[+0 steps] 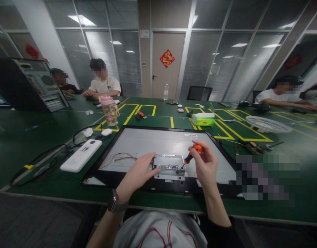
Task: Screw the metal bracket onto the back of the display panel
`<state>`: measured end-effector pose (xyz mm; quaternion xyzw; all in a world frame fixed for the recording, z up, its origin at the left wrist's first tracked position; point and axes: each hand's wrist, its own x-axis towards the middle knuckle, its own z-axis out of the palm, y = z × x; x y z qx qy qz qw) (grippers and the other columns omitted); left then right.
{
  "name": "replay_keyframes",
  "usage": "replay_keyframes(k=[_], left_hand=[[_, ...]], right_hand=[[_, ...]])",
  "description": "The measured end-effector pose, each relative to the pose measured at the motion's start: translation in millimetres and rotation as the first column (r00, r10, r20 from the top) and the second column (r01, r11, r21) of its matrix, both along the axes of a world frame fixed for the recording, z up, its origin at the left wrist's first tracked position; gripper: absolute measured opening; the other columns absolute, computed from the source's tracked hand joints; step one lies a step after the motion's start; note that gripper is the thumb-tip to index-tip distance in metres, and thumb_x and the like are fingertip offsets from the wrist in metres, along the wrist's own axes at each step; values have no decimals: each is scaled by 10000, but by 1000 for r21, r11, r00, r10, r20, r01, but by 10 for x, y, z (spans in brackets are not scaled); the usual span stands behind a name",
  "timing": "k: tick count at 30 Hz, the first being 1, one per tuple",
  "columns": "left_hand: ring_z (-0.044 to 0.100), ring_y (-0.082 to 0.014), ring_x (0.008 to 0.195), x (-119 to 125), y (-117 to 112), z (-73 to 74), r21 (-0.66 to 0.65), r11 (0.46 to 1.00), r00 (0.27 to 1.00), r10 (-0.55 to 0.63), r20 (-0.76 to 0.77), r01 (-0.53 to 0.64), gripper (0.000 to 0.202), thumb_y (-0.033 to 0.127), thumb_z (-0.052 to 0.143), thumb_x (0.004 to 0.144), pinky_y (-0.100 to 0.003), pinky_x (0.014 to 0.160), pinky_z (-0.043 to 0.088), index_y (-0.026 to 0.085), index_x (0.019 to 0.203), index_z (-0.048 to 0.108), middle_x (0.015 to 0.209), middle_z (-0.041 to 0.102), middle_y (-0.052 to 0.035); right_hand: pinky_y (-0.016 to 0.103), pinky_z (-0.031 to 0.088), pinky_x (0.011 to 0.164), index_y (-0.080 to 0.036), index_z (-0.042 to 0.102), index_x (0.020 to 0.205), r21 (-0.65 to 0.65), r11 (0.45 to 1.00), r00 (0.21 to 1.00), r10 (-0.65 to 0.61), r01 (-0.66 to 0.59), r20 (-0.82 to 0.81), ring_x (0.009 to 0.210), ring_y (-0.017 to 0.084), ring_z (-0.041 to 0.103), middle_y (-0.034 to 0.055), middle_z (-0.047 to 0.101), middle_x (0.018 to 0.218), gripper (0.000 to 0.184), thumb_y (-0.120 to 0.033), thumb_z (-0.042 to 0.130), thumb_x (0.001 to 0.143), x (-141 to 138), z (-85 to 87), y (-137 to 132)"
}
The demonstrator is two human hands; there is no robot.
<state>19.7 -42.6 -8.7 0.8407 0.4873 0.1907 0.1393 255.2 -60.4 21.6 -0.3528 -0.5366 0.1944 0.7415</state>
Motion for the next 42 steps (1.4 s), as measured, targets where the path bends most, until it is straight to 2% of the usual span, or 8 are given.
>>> replay_keyframes(k=[7, 13, 19, 22, 27, 33, 37, 42], left_hand=[[465, -270, 1332, -3, 0, -7, 10, 1000, 1000, -3, 6, 3, 567, 458, 531, 929, -430, 1117, 342, 174, 1407, 423, 1458, 485, -144], [454, -263, 1341, 7, -13, 23, -7, 1000, 1000, -3, -2, 3, 568, 452, 529, 929, -421, 1124, 334, 176, 1413, 417, 1464, 478, -137], [451, -272, 1343, 13, -17, 37, -21, 1000, 1000, 2, 0, -2, 578, 430, 552, 924, -423, 1131, 327, 150, 1412, 420, 1466, 471, -153], [457, -274, 1339, 3, -9, 22, -13, 1000, 1000, -1, 2, 1, 573, 438, 547, 928, -429, 1129, 331, 156, 1410, 421, 1465, 474, -151], [469, -271, 1330, 4, 6, 6, 4, 1000, 1000, -4, 6, 4, 564, 455, 533, 932, -429, 1120, 345, 165, 1403, 427, 1455, 487, -145], [457, -272, 1341, 10, 5, 0, -15, 1000, 1000, 2, -9, -2, 587, 450, 536, 928, -424, 1125, 337, 143, 1413, 416, 1461, 478, -152], [461, -273, 1337, 9, 9, -8, -5, 1000, 1000, -3, 6, 3, 583, 455, 534, 931, -432, 1121, 342, 153, 1416, 416, 1460, 481, -148], [447, -269, 1346, 15, 7, 5, -19, 1000, 1000, 3, -6, -3, 606, 422, 578, 916, -415, 1139, 319, 124, 1419, 416, 1465, 470, -160]], right_hand=[[406, 539, 800, -228, 695, 1135, -42, 982, 978, 180, -185, -104, 849, 217, 690, 83, 717, 995, 278, -316, 513, 944, 4, -43, -17], [319, 514, 725, -254, 730, 1002, 9, 996, 995, 88, -88, -37, 808, 173, 631, 37, 664, 914, 162, -275, 671, 852, 5, -49, 16], [307, 483, 705, -253, 727, 990, 22, 997, 997, 79, -79, 5, 812, 171, 594, 37, 623, 906, 152, -293, 646, 868, 29, -55, 40], [298, 489, 664, -252, 713, 919, 20, 982, 980, 189, -188, -63, 783, 172, 604, 29, 622, 862, 97, -307, 673, 850, 20, -40, 32], [354, 519, 696, -243, 676, 982, -11, 899, 888, 431, -438, -163, 711, 179, 630, 35, 658, 809, 211, -398, 543, 929, -40, 29, -2], [329, 511, 778, -249, 689, 923, -11, 946, 935, 320, -325, -154, 821, 173, 617, 21, 638, 879, 138, -367, 677, 852, 3, -5, 28], [326, 522, 682, -263, 678, 1037, -30, 926, 915, 366, -376, -172, 751, 173, 633, 30, 659, 849, 195, -382, 576, 921, 6, -12, 27], [360, 525, 847, -256, 718, 865, 39, 921, 908, 389, -388, -157, 859, 170, 616, 24, 624, 891, 105, -355, 695, 838, -16, 36, 15]])
